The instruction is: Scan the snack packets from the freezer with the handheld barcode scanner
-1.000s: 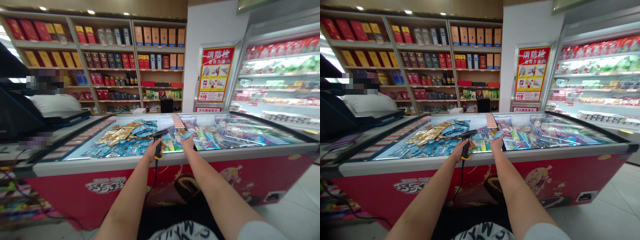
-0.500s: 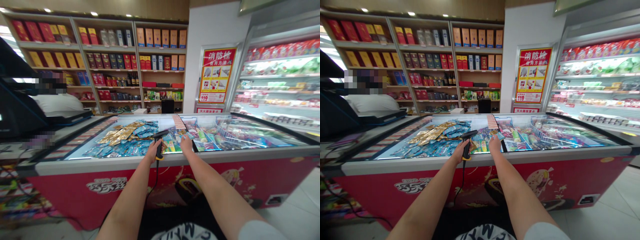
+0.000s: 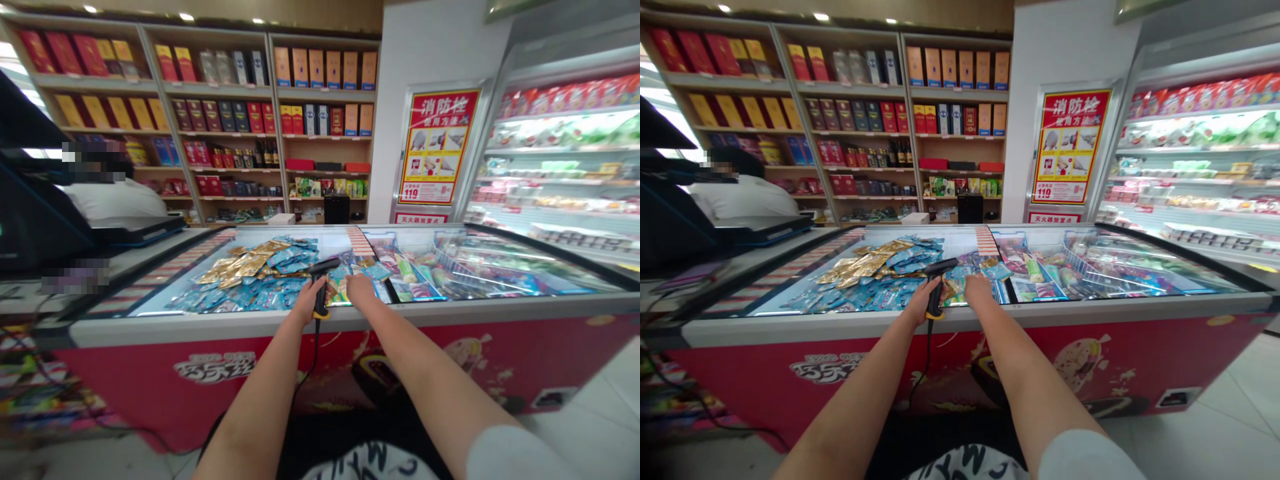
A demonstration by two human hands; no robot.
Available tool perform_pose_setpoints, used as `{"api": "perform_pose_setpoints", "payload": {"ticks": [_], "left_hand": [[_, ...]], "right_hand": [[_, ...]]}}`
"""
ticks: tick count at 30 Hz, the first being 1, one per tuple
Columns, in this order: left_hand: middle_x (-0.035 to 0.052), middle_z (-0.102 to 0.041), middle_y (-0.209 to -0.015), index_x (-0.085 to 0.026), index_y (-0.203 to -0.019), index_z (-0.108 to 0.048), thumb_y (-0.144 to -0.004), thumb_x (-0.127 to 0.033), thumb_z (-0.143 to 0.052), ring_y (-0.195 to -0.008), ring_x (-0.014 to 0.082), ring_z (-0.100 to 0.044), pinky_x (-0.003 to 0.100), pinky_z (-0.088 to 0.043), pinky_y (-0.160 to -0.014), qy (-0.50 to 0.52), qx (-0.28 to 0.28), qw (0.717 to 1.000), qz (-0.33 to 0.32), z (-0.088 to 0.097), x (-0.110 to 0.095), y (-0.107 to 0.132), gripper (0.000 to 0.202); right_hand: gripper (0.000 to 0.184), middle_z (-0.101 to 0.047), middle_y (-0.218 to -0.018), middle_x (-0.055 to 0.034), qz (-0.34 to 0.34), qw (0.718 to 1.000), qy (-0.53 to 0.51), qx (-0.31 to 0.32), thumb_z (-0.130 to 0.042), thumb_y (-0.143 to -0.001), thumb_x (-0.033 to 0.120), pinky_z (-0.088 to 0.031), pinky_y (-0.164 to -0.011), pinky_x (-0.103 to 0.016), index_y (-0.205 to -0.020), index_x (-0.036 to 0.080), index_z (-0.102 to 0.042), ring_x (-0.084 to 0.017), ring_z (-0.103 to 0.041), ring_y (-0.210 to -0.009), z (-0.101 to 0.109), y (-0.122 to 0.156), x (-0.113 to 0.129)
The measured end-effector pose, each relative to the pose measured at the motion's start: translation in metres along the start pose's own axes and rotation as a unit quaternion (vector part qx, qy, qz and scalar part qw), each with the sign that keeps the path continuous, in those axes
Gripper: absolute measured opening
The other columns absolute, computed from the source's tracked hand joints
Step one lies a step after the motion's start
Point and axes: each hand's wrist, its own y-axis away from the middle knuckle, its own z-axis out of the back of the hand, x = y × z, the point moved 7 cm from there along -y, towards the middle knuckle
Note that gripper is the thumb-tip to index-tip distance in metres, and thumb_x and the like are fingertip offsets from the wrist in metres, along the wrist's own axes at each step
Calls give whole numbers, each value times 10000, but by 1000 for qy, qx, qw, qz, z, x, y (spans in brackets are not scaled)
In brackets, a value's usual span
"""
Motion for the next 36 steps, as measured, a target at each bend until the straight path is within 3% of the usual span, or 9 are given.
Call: {"api": "perform_pose_setpoints", "payload": {"ticks": [7,17,23,28,33,36], "left_hand": [[12,-615,-643,-142,-783,-601,-634,-524,-749,-458,88,-509,217,-388,-427,1,0,1000,-3,0,0,0,436],[12,-617,-642,-134,-826,-617,-637,-512,-750,-455,87,-504,214,-390,-430,8,3,1000,-4,0,1,-1,442],[11,-619,-643,-139,-823,-606,-630,-519,-754,-465,88,-511,212,-399,-434,5,-2,1000,-6,0,0,-1,451],[9,-610,-634,-128,-814,-604,-635,-518,-754,-457,83,-502,205,-396,-426,5,1,1000,-2,0,1,-1,454],[11,-611,-640,-119,-844,-617,-632,-510,-761,-474,85,-505,202,-398,-432,11,6,1000,0,0,1,-2,467],[8,-605,-637,-116,-848,-626,-634,-510,-760,-477,85,-504,203,-397,-434,9,7,1000,-1,-1,0,-1,467]], "right_hand": [[323,-632,-1132,-195,-52,997,-9,-61,-455,-871,124,-413,-898,-369,-1136,100,-639,-288,-558,-1093,8,6,-13],[357,-595,-1185,-215,-46,998,-24,-24,-405,-947,239,-398,-949,-344,-1176,67,-617,-266,-558,-1109,-5,-1,-17],[448,-497,-1349,-179,-2,1000,-13,-1,-419,-964,325,-359,-989,-406,-1403,249,-460,-290,-499,-1207,-7,2,-11],[411,-494,-1339,-176,-13,999,-20,37,-343,-981,335,-394,-943,-392,-1344,246,-515,-279,-513,-1193,-6,5,-13],[379,-598,-1193,-173,-6,999,-35,28,-291,-987,286,-410,-901,-357,-1213,169,-572,-255,-552,-1127,-1,7,-12],[331,-623,-1151,-162,-6,998,-53,16,-345,-975,298,-409,-891,-335,-1166,148,-570,-243,-568,-1097,0,7,-13]]}}
